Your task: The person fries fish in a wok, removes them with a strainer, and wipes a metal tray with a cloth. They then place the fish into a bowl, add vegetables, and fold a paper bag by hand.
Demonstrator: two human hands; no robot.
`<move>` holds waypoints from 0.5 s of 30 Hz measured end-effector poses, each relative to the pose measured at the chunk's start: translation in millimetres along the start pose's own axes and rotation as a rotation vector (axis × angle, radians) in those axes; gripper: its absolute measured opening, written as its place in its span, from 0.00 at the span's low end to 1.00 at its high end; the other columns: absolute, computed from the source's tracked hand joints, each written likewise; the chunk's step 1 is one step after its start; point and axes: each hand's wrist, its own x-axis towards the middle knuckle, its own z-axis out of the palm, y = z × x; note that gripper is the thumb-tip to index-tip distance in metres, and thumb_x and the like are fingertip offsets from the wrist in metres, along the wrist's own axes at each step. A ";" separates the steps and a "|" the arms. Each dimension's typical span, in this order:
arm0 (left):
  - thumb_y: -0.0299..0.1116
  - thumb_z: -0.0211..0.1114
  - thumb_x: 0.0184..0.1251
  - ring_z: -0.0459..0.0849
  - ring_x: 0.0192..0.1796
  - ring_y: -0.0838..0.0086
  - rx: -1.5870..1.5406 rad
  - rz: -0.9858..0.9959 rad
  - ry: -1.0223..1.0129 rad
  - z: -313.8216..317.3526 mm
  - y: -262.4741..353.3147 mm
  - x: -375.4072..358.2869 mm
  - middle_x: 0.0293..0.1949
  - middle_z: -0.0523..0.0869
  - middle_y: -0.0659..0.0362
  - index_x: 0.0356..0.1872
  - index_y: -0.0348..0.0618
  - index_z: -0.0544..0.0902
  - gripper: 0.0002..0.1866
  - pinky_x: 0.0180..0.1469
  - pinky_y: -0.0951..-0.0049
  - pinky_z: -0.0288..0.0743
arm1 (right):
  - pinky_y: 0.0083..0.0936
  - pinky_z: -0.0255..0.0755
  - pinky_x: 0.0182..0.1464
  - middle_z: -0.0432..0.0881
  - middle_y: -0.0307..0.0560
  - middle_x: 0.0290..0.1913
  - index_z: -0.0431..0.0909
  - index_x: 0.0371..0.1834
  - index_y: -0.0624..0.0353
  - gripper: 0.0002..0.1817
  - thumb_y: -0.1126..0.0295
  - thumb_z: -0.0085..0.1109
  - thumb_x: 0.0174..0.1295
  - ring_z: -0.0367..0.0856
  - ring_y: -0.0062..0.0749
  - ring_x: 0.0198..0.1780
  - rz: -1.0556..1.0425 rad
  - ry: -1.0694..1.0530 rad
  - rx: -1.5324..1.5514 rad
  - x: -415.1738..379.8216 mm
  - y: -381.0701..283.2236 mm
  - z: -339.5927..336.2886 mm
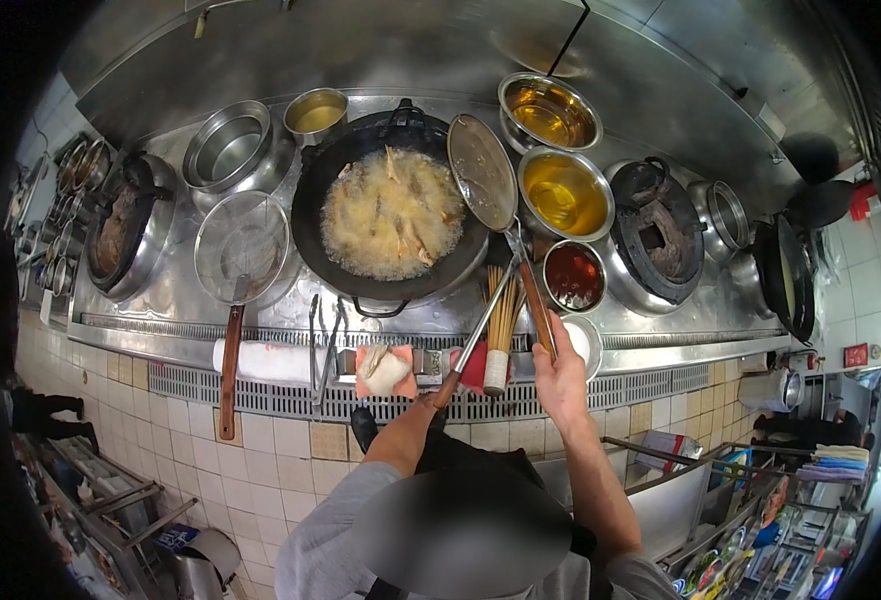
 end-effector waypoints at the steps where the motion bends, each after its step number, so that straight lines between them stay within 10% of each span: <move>1: 0.37 0.58 0.70 0.81 0.65 0.46 0.000 0.001 -0.002 -0.1 0.1 0.0 0.62 0.83 0.41 0.65 0.39 0.79 0.24 0.71 0.54 0.73 | 0.24 0.70 0.64 0.82 0.52 0.63 0.64 0.81 0.61 0.31 0.79 0.52 0.74 0.79 0.28 0.60 0.044 -0.025 0.038 -1.3 -6.4 -1.3; 15: 0.38 0.58 0.70 0.81 0.65 0.46 -0.003 0.009 0.005 1.6 -1.1 0.0 0.62 0.83 0.41 0.64 0.39 0.79 0.24 0.71 0.54 0.73 | 0.24 0.76 0.53 0.87 0.57 0.51 0.64 0.80 0.59 0.31 0.76 0.54 0.74 0.83 0.28 0.48 -0.052 0.016 -0.038 -6.4 1.6 3.3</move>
